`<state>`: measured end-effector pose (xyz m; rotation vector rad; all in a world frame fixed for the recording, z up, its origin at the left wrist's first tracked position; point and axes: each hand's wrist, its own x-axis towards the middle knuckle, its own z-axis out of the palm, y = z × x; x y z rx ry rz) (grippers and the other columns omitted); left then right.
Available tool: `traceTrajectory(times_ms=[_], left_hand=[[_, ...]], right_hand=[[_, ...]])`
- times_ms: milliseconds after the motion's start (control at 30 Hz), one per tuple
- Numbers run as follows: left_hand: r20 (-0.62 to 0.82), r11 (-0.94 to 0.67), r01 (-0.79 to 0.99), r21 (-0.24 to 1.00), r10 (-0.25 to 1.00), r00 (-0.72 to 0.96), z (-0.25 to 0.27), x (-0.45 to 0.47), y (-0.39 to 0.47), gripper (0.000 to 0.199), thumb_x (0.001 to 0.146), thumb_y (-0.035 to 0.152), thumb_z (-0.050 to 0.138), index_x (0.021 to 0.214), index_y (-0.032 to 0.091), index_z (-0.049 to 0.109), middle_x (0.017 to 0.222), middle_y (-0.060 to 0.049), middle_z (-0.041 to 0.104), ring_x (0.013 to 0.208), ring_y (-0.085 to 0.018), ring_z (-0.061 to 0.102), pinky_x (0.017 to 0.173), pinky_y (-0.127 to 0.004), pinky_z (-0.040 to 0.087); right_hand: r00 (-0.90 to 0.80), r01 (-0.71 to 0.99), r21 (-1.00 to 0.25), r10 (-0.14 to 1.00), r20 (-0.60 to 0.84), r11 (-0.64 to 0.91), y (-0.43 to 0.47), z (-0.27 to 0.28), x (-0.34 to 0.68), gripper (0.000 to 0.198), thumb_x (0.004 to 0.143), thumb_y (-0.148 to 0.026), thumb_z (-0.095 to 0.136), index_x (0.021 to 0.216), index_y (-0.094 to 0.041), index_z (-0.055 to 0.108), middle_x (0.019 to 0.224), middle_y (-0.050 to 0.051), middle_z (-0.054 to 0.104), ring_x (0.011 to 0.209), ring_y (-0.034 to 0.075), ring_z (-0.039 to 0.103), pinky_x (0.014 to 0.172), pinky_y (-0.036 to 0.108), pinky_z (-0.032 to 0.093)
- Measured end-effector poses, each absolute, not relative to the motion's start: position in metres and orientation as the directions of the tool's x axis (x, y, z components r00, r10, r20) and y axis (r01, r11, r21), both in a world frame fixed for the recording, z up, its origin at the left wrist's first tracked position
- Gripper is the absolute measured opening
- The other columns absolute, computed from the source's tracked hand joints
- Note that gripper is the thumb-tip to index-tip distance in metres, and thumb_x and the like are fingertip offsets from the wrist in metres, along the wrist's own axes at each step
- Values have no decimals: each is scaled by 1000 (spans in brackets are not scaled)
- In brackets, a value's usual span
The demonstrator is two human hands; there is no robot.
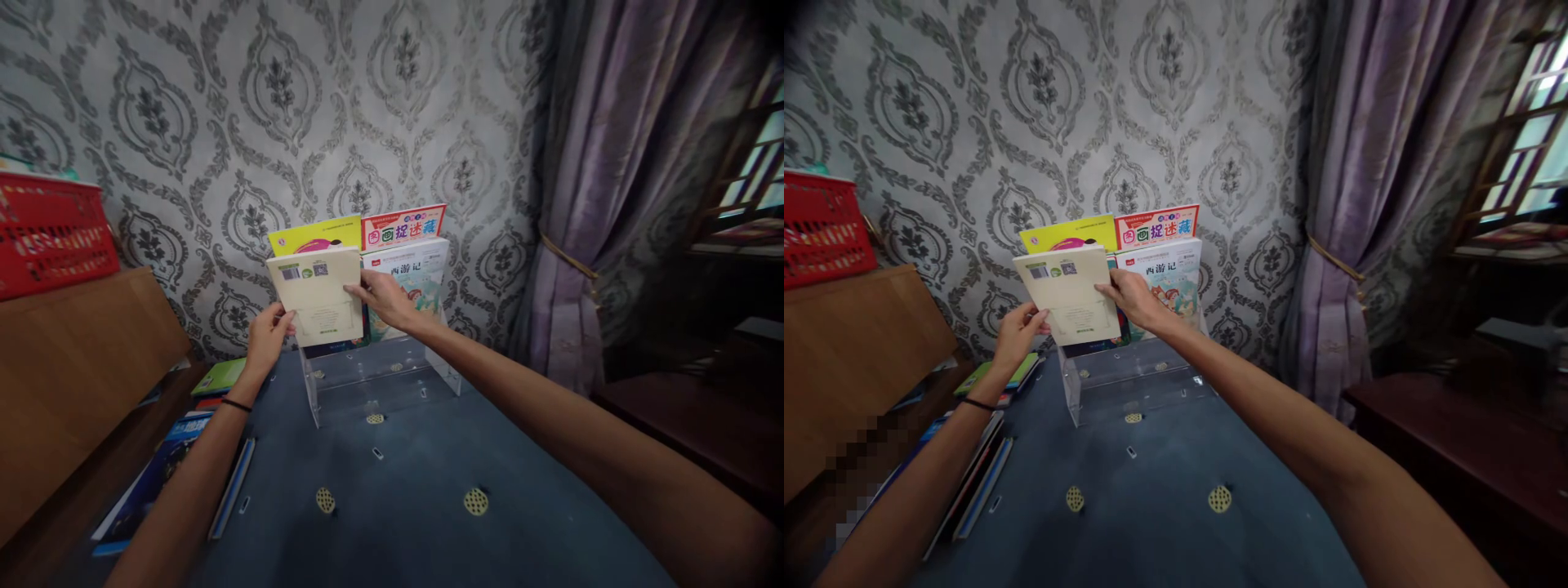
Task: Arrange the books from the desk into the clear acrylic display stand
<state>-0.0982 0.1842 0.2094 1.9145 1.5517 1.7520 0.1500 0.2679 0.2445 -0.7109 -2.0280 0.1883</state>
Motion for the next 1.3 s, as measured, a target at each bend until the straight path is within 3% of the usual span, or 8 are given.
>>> traceTrajectory(times_ms=[233, 700, 1300], left_hand=[[632, -428, 574, 698, 746, -212, 192, -100, 189, 31, 79, 49, 61, 80, 19, 66, 67, 0, 68, 59, -18, 67, 59, -28, 56], [567, -371, 554, 746, 790, -234, 179, -97, 195, 31, 72, 50, 59, 74, 19, 64, 62, -1, 67, 56, -21, 69, 56, -32, 58], [561, -358, 563, 745, 793, -237, 185, -95, 191, 29, 72, 48, 62, 66, 21, 57, 54, 1, 64, 51, -19, 67, 52, -29, 55]], right_hand=[[-386, 482, -351, 554, 738, 803, 272, 229, 147, 20, 94, -30, 59, 80, -17, 62, 76, 5, 67, 68, 16, 56, 62, 26, 36], [-340, 655, -334, 660, 671, 677, 270, 224, 144, 19, 93, -31, 66, 79, -17, 63, 78, 6, 69, 70, 17, 58, 61, 26, 30], [-325, 656, -333, 652, 685, 677, 271, 221, 144, 20, 91, -33, 67, 80, -17, 65, 78, 7, 70, 71, 19, 59, 62, 27, 32]])
